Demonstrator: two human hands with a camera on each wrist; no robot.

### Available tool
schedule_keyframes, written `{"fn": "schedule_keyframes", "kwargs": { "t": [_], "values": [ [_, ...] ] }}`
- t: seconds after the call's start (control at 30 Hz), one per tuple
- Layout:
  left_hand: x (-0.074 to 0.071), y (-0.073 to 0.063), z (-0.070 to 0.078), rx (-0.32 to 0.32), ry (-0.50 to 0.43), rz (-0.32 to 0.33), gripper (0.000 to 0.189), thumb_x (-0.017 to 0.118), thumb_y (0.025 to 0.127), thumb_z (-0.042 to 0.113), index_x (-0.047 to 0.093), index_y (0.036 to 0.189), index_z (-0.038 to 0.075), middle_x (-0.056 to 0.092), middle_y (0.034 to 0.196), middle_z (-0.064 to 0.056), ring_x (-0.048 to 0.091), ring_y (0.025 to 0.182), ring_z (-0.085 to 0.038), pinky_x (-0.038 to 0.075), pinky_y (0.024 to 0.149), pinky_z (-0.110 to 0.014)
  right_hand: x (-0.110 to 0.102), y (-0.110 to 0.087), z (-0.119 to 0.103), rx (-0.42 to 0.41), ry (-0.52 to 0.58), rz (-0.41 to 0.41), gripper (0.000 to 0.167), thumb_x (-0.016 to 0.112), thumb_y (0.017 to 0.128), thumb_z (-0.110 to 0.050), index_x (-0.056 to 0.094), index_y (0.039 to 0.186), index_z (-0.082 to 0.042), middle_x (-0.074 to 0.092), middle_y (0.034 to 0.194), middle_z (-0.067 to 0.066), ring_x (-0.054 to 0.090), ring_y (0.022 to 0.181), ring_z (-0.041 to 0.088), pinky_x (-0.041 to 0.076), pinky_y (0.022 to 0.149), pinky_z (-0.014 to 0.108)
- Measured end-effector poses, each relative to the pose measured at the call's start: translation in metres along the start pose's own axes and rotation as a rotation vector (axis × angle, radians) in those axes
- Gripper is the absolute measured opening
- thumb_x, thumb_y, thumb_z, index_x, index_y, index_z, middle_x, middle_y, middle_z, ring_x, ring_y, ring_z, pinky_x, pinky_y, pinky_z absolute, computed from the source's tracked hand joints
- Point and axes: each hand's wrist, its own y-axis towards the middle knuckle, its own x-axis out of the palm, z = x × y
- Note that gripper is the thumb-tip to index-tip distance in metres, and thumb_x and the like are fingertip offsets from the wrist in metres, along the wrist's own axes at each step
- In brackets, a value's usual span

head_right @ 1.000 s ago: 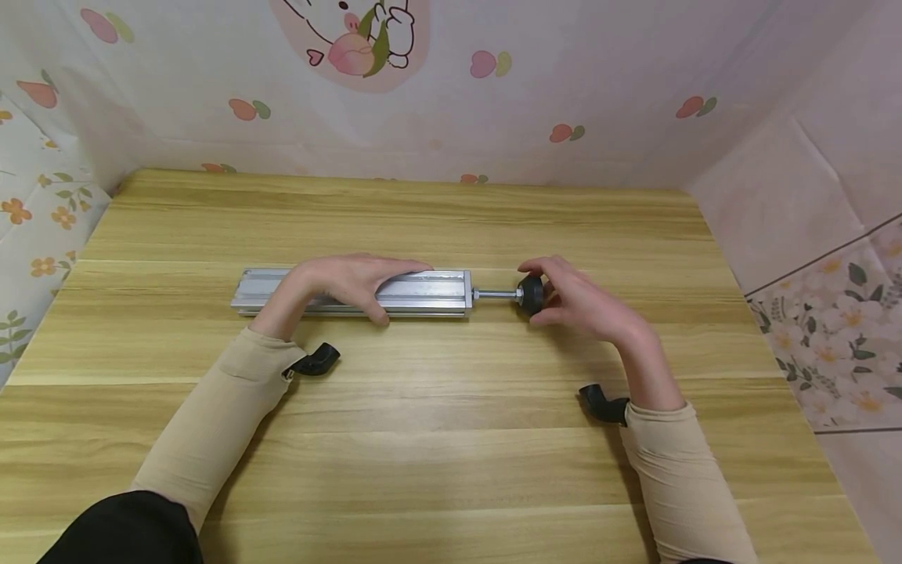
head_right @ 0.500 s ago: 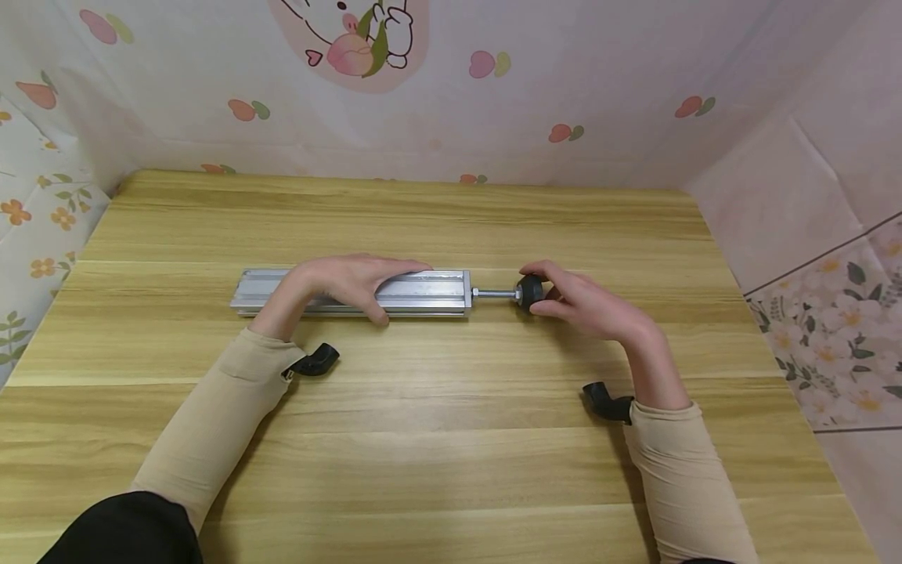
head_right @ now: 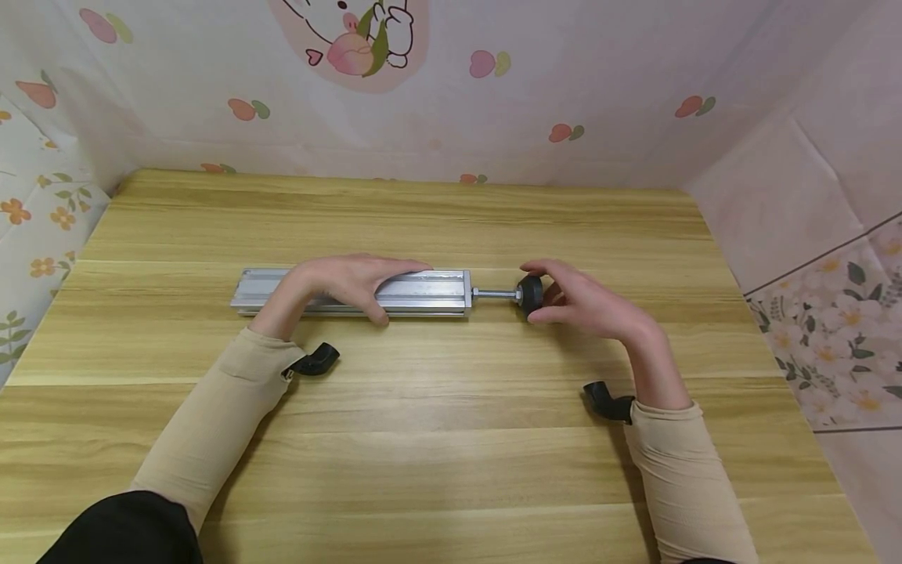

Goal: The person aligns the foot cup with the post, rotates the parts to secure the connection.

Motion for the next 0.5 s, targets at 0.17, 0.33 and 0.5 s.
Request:
{"fn": "schedule_keyframes", "kwargs": {
  "t": [0.17, 0.33, 0.5],
  "values": [
    [-0.0002, -0.0001, 0.0005, 0.002, 0.001, -0.002, 0.109, 0.075, 0.071, 0.016, 0.022, 0.165, 0.025, 0.044, 0.160, -0.002, 0.048, 0.112, -0.022, 0.042, 0.099, -0.039, 0.0033, 0.0040, 0.0013, -0.005, 0.018, 0.016, 0.078, 0.079, 0.089, -0.014, 0.037, 0.155, -0.009, 0.042, 0.156, 0.018, 0.060, 0.116, 0.033, 0.053, 0.097, 0.050],
    [-0.0001, -0.0002, 0.0009, 0.007, -0.012, 0.000, 0.109, 0.075, 0.071, 0.015, 0.022, 0.165, 0.025, 0.044, 0.160, -0.002, 0.049, 0.116, -0.021, 0.042, 0.103, -0.040, 0.0051, 0.0074, 0.0013, -0.012, 0.027, 0.028, 0.077, 0.079, 0.088, -0.010, 0.037, 0.152, -0.004, 0.043, 0.151, 0.021, 0.060, 0.116, 0.035, 0.053, 0.097, 0.050],
    [0.0001, -0.0002, 0.0007, 0.008, -0.010, 0.000, 0.109, 0.076, 0.072, 0.015, 0.022, 0.165, 0.024, 0.042, 0.162, -0.003, 0.048, 0.117, -0.022, 0.042, 0.104, -0.041, 0.0039, 0.0066, 0.0007, 0.002, 0.026, 0.024, 0.074, 0.077, 0.091, -0.015, 0.037, 0.152, -0.005, 0.045, 0.151, 0.019, 0.061, 0.116, 0.033, 0.053, 0.096, 0.044]
  ]
}}
